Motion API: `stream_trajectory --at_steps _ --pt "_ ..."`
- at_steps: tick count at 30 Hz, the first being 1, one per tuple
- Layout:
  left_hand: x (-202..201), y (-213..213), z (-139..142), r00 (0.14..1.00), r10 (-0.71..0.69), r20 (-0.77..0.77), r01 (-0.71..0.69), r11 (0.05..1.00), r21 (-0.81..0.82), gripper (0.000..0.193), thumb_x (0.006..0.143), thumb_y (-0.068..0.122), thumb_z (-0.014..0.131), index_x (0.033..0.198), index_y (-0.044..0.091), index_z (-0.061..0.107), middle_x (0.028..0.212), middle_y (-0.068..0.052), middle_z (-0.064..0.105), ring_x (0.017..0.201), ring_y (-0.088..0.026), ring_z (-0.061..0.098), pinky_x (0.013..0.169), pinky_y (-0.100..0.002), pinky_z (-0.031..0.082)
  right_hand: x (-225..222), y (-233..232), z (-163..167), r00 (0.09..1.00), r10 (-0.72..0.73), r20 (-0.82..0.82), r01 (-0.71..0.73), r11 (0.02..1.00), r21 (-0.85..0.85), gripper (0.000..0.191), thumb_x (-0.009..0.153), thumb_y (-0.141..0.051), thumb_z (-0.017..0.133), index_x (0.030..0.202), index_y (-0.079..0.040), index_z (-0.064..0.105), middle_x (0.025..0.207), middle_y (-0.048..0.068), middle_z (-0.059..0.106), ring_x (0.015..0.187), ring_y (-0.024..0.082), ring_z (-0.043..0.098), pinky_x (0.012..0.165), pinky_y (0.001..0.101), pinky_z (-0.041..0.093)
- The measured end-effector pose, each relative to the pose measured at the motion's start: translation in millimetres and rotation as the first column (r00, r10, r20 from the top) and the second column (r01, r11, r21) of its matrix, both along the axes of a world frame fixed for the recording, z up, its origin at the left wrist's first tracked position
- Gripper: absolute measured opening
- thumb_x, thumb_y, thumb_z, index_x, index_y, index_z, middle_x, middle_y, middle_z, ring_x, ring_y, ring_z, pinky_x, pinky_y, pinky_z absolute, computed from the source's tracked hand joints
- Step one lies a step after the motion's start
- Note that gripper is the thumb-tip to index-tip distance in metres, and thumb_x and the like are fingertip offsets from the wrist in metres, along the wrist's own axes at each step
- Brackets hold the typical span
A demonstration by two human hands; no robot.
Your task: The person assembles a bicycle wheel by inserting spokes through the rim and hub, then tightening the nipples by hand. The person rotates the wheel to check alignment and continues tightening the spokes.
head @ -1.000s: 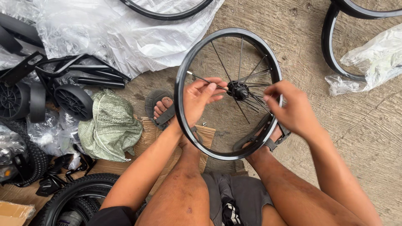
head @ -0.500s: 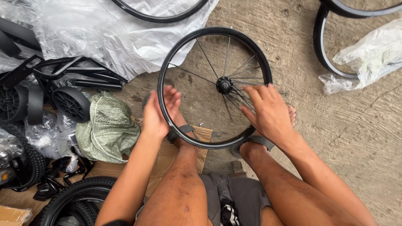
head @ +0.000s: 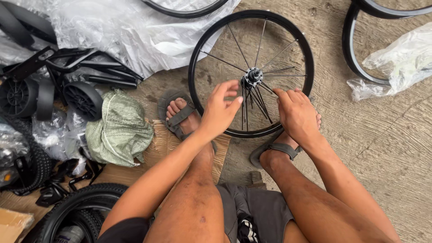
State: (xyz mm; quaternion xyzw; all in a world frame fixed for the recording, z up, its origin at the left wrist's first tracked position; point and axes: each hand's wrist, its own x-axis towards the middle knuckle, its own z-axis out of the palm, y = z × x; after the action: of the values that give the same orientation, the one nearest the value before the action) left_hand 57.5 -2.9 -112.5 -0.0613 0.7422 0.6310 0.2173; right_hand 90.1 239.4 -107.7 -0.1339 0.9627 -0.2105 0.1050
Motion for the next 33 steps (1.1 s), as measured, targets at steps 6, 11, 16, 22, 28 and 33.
stream_trajectory --at_steps 6,11,16,22,28,33 --pt "-23 28 -35 0.998 -0.062 0.015 0.064 0.978 -0.199 0.042 0.085 0.015 0.080 0.122 0.000 0.065 0.111 -0.013 0.070 0.089 -0.020 0.070 0.080 -0.032 0.057 -3 2 5 0.998 0.010 -0.054 -0.012 0.999 -0.042 0.037 0.096 0.000 0.061 0.132 -0.002 0.064 0.093 0.013 0.061 0.095 0.034 0.063 0.105 0.0464 0.050" --pt "-24 31 -36 0.998 0.000 0.071 0.006 0.997 -0.078 0.026 0.087 0.011 0.078 0.110 0.002 0.070 0.098 -0.007 0.077 0.084 -0.014 0.073 0.075 -0.028 0.060 -9 5 6 0.999 -0.009 -0.032 0.008 1.000 -0.010 0.035 0.097 0.000 0.062 0.132 -0.004 0.066 0.089 0.011 0.059 0.092 0.033 0.062 0.107 0.0454 0.050" --pt "-15 37 -50 0.992 0.078 0.098 -0.076 0.997 -0.017 0.020 0.088 0.007 0.077 0.105 0.001 0.068 0.094 -0.006 0.076 0.078 -0.012 0.072 0.070 -0.027 0.058 -9 6 4 1.000 -0.017 -0.008 0.017 1.000 -0.021 0.036 0.097 0.001 0.062 0.132 -0.005 0.067 0.087 0.010 0.056 0.088 0.031 0.062 0.110 0.0473 0.049" --pt "-9 46 -60 0.915 0.112 0.387 -0.206 0.956 0.210 0.017 0.096 0.010 0.070 0.108 0.001 0.062 0.087 -0.007 0.072 0.070 -0.009 0.067 0.058 -0.024 0.051 -10 12 2 1.000 -0.018 -0.003 0.018 0.999 -0.036 0.039 0.097 0.003 0.060 0.134 -0.006 0.066 0.086 0.010 0.055 0.088 0.030 0.061 0.112 0.0491 0.048" --pt "-16 46 -52 0.958 0.064 0.280 -0.094 0.991 0.094 0.027 0.091 0.011 0.073 0.111 0.002 0.058 0.092 -0.008 0.078 0.078 -0.012 0.073 0.067 -0.027 0.057 -11 15 2 1.000 -0.020 -0.008 0.019 0.999 -0.035 0.039 0.097 0.003 0.060 0.135 -0.006 0.066 0.087 0.010 0.055 0.089 0.031 0.061 0.112 0.0496 0.047" --pt "-22 42 -43 0.988 -0.039 0.151 0.060 0.989 -0.133 0.029 0.090 0.013 0.076 0.111 -0.001 0.061 0.090 -0.012 0.080 0.081 -0.018 0.077 0.075 -0.033 0.059 -9 12 7 0.999 -0.023 -0.028 0.021 0.998 -0.063 0.036 0.097 0.004 0.060 0.131 -0.005 0.067 0.088 0.009 0.057 0.089 0.029 0.061 0.112 0.0481 0.048"
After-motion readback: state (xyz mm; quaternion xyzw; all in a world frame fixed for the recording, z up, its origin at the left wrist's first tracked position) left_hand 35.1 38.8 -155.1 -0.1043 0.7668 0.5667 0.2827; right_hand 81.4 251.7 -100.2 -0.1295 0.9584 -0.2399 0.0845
